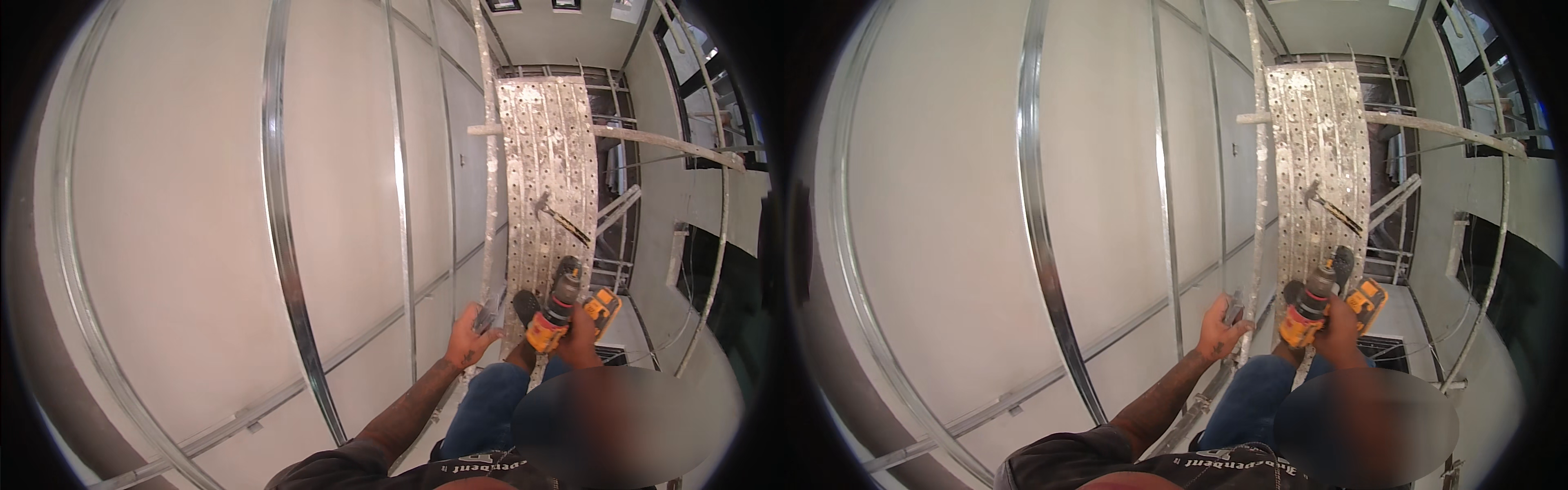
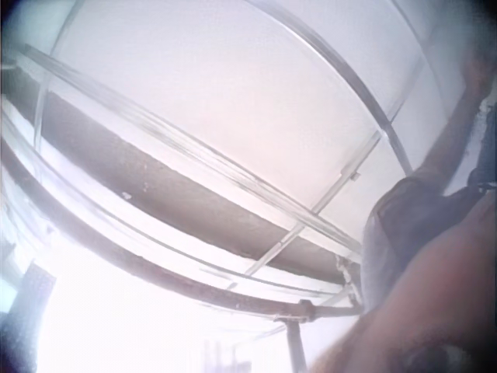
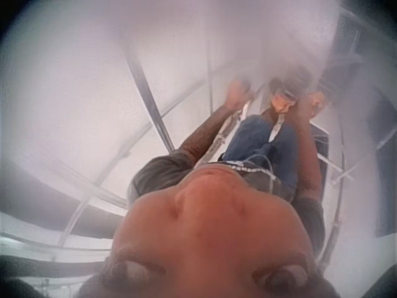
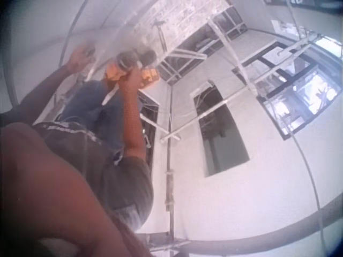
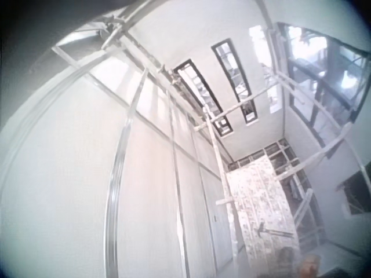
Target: The person uses a cordless drill to fasten metal brackets to a curved wall while standing on scaffolding. They repeatedly position brackets, align them, and drive screws into the wall, moving along the scaffolding to reach different sections.
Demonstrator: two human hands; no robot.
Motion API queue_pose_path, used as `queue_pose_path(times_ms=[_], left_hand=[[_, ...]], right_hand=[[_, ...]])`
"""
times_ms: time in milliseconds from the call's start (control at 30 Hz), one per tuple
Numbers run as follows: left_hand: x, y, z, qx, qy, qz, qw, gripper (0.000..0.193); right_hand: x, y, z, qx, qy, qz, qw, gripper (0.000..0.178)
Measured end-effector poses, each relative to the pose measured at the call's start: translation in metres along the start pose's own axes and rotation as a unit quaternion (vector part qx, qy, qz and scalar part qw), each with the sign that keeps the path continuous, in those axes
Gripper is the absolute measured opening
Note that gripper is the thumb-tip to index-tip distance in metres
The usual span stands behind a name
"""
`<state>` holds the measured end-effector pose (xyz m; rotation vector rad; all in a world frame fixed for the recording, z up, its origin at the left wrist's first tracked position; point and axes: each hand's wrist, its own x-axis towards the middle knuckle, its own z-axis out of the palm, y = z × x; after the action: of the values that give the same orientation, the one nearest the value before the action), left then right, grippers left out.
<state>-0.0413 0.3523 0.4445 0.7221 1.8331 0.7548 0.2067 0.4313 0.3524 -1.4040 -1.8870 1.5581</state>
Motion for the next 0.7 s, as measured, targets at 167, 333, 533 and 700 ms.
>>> queue_pose_path(times_ms=[167, 333, 533, 700], left_hand=[[-0.024, -0.009, -0.022, 0.100, -0.070, -0.047, 0.991, 0.045], [-0.046, -0.017, -0.032, -0.054, 0.001, 0.002, 0.999, 0.044], [-0.041, -0.057, -0.023, -0.001, 0.056, 0.033, 0.998, 0.048], [-0.025, 0.064, -0.089, -0.044, 0.143, 0.039, 0.988, 0.035]], right_hand=[[0.028, -0.014, -0.060, -0.025, -0.027, 0.023, 0.999, 0.058], [0.036, -0.016, -0.072, 0.300, -0.025, 0.146, 0.942, 0.029], [0.018, 0.016, -0.091, 0.198, -0.055, 0.102, 0.973, 0.043], [0.024, -0.023, -0.125, 0.167, -0.037, 0.077, 0.982, 0.065]])
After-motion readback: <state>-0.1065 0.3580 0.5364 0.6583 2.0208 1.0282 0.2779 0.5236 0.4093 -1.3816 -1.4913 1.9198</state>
